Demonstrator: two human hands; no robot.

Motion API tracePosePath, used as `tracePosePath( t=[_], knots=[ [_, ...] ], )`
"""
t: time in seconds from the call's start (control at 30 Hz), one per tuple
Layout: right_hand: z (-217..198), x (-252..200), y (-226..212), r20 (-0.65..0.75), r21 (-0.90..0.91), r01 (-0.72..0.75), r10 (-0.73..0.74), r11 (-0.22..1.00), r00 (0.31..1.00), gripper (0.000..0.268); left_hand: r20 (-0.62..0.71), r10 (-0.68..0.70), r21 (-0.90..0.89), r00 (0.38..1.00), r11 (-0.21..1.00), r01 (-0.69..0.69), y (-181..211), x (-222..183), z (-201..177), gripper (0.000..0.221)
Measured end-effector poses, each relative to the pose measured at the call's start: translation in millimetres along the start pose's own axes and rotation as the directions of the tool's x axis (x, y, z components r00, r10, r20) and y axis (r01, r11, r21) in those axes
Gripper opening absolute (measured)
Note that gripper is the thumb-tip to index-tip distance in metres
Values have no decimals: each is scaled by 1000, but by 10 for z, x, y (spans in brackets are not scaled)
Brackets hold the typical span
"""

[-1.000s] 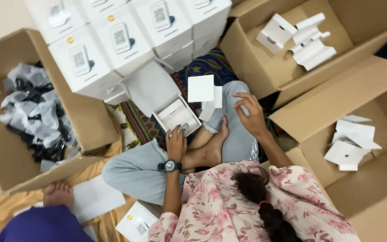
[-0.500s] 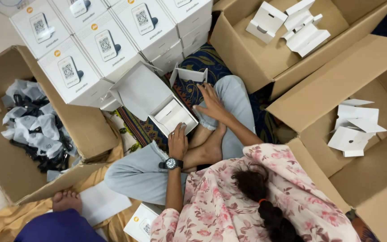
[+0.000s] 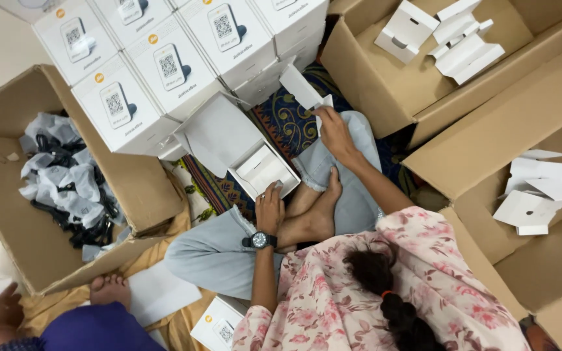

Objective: The person unboxes small white electronic devices from multiple cardboard boxes and organizes them while sitting on the floor.

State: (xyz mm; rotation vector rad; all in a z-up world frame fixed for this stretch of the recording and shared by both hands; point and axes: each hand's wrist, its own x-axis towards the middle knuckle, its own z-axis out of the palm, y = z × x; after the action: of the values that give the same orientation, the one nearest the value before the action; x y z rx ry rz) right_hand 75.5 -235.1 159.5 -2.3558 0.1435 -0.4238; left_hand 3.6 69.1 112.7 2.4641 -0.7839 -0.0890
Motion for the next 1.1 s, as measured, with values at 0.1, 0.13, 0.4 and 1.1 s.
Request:
tracePosePath(
  t=[0.1,0.13,0.4,1.1],
  knots=[
    [-766,-154,-78,-113,1,135,-134,991,984,37,14,-5,-23,1000,1000,6,-33,-1,4,41],
    [-997,-229,13,-159,-68,67,-77,995,984,33,2,-8,-22,1000,1000,8,-44,4,13,39],
    [-2924,-1848,1055,-622,-120,-684,483,719,616,22,90,39,-42,995,998,-35,-87,-49,35,36],
    [-3445,-2006,-116,-101,-330,-714,729,618,677,56,-39,-11,-81,999,997,8,-4,-36,49,34]
  ],
)
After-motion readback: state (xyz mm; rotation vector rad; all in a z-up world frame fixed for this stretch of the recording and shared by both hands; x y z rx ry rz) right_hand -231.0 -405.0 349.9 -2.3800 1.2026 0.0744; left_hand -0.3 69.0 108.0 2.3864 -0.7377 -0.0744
